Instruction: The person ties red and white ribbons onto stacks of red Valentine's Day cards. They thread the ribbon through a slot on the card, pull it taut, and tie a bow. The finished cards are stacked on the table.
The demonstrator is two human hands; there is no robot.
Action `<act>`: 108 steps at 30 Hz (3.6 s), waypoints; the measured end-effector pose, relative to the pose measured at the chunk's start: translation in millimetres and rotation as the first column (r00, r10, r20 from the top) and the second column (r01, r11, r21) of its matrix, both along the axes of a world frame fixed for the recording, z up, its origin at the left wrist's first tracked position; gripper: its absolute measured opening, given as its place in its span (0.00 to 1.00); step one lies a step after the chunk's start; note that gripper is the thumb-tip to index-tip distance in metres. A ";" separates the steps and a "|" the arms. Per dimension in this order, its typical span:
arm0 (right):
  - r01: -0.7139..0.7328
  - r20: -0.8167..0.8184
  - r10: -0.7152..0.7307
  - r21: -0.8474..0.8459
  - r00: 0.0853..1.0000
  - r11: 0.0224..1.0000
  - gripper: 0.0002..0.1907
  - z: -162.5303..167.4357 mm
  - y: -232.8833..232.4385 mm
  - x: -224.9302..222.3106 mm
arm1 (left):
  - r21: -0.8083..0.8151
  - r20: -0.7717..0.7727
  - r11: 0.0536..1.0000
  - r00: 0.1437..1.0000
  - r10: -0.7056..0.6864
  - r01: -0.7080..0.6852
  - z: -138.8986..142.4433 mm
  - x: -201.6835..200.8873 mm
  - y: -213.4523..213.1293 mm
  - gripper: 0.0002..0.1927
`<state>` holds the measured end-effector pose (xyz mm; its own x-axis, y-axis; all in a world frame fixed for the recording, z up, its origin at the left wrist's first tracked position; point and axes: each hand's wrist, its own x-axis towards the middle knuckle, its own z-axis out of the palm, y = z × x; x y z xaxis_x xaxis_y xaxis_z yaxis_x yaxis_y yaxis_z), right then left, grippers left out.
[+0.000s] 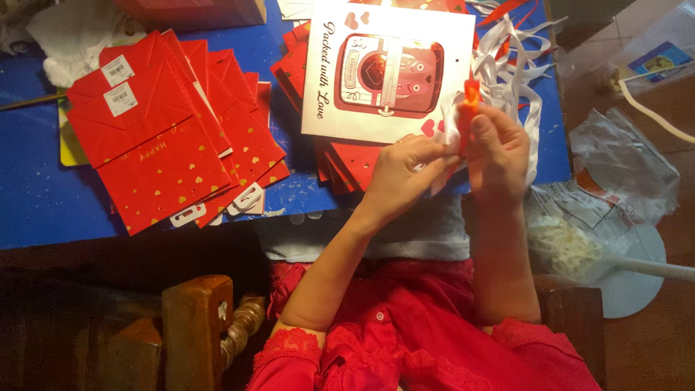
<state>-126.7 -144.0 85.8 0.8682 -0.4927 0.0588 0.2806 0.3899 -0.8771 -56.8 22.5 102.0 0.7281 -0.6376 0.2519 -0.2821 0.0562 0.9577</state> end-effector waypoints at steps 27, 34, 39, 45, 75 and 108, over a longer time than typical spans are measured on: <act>0.055 -0.112 -0.134 -0.527 0.985 0.848 0.06 38.9 -11.1 -80.3 | -0.461 -0.542 0.857 0.691 -0.479 0.232 -0.1 -13.0 -76.3 0.15; 0.203 -0.010 -0.221 -0.351 0.975 0.914 0.14 15.4 -32.2 -75.3 | -0.206 -0.418 0.951 0.857 -0.300 0.232 7.3 -29.7 -66.3 0.12; 0.135 0.032 -0.143 0.174 0.989 0.975 0.11 -9.1 -47.5 -71.0 | 0.083 -0.021 0.984 0.987 -0.158 0.159 19.8 -43.8 -60.0 0.10; 0.162 0.105 -0.195 0.260 0.975 0.952 0.08 -28.5 -63.3 -73.9 | 0.235 0.143 0.957 0.968 -0.206 0.169 24.7 -45.5 -61.1 0.09; 0.183 -0.021 -0.262 -0.660 0.965 0.728 0.04 -8.2 -33.9 -25.4 | 0.253 -0.072 0.967 0.996 0.056 -0.036 -5.7 21.0 -28.9 0.20; -0.067 -0.201 -0.164 -0.805 0.966 0.589 0.04 -12.4 -25.9 3.0 | 0.018 -0.300 0.982 0.936 0.183 -0.186 -28.6 14.3 -39.6 0.09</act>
